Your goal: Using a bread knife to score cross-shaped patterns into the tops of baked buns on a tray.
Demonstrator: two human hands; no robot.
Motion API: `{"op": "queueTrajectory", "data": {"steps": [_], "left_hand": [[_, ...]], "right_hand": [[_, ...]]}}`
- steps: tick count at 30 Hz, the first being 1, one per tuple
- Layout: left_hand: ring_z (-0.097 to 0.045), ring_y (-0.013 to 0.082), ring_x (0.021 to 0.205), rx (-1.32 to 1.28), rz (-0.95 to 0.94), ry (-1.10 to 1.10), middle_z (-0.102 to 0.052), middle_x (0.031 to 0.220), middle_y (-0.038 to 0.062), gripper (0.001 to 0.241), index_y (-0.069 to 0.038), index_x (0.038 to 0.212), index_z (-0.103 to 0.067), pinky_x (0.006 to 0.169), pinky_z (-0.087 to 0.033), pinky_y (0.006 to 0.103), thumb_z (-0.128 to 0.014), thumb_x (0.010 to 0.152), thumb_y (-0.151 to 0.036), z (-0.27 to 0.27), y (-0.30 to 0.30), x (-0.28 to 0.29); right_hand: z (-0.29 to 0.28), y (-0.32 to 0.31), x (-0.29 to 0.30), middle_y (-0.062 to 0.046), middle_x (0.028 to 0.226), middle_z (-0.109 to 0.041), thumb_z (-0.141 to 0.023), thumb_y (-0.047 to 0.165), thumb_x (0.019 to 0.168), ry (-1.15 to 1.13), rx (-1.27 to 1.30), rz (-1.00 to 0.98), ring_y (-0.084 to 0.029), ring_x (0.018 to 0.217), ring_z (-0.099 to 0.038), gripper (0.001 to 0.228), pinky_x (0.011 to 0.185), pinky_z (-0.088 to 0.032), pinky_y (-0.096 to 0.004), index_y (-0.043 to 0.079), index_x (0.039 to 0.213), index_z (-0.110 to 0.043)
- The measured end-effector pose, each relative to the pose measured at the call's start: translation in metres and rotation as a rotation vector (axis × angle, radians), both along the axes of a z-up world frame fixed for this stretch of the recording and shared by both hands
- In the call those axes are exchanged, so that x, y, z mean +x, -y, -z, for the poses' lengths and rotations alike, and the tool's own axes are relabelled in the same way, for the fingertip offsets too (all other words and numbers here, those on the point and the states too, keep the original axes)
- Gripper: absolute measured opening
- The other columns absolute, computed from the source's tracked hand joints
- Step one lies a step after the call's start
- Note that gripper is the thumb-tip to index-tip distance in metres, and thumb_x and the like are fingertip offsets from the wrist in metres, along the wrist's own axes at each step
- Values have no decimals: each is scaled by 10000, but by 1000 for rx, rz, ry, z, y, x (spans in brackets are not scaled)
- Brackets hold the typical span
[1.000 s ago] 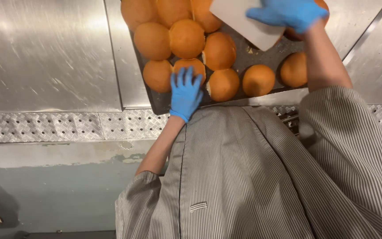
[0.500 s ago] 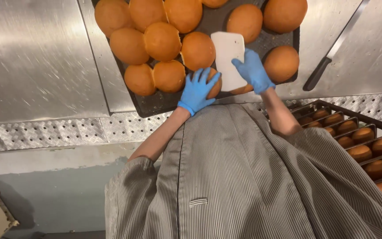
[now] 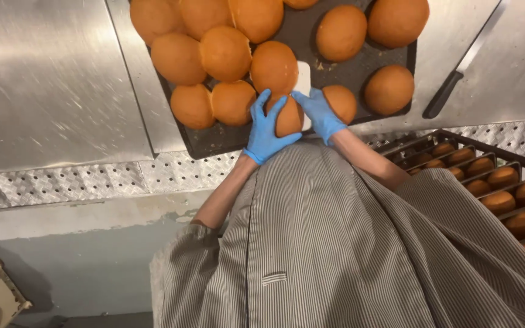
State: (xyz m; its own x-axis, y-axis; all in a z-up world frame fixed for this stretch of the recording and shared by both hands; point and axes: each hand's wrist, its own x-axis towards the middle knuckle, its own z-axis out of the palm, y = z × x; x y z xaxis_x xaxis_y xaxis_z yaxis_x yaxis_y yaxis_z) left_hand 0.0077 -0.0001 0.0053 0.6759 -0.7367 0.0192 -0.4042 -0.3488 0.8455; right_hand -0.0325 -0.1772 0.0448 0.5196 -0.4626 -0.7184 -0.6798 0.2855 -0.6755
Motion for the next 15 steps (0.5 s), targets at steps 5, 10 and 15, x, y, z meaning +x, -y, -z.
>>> {"op": "queueTrajectory", "data": {"steps": [5,10,15], "left_hand": [[-283,503,1482,55,47,205,-289,1585,246,894,-168,1569,-439,1224,-284,630,-844,855,-523,-24,9,-2],[-479,301,1391,276,337,746,-538,1479,95,545,-179,1443,-563,1193,-290,605,-690,913,-167,-67,52,-8],[-529,310,1244,53,471,693,-577,1315,132,399,-108,1259,-629,1097,-406,508,-664,875,-213,-58,104,-17]], "right_hand": [[-36,55,-19,-248,742,-645,-723,329,993,145,-448,-280,-316,721,-611,462,654,-445,-481,-130,952,-692],[-154,142,-20,-224,794,-681,-614,42,1028,334,-979,-913,-346,560,-579,195,593,-447,-443,-77,1136,-725],[-94,176,10,-213,966,-725,-574,203,1006,51,-807,-1164,-380,790,-690,306,764,-537,-475,-17,1153,-727]]}}
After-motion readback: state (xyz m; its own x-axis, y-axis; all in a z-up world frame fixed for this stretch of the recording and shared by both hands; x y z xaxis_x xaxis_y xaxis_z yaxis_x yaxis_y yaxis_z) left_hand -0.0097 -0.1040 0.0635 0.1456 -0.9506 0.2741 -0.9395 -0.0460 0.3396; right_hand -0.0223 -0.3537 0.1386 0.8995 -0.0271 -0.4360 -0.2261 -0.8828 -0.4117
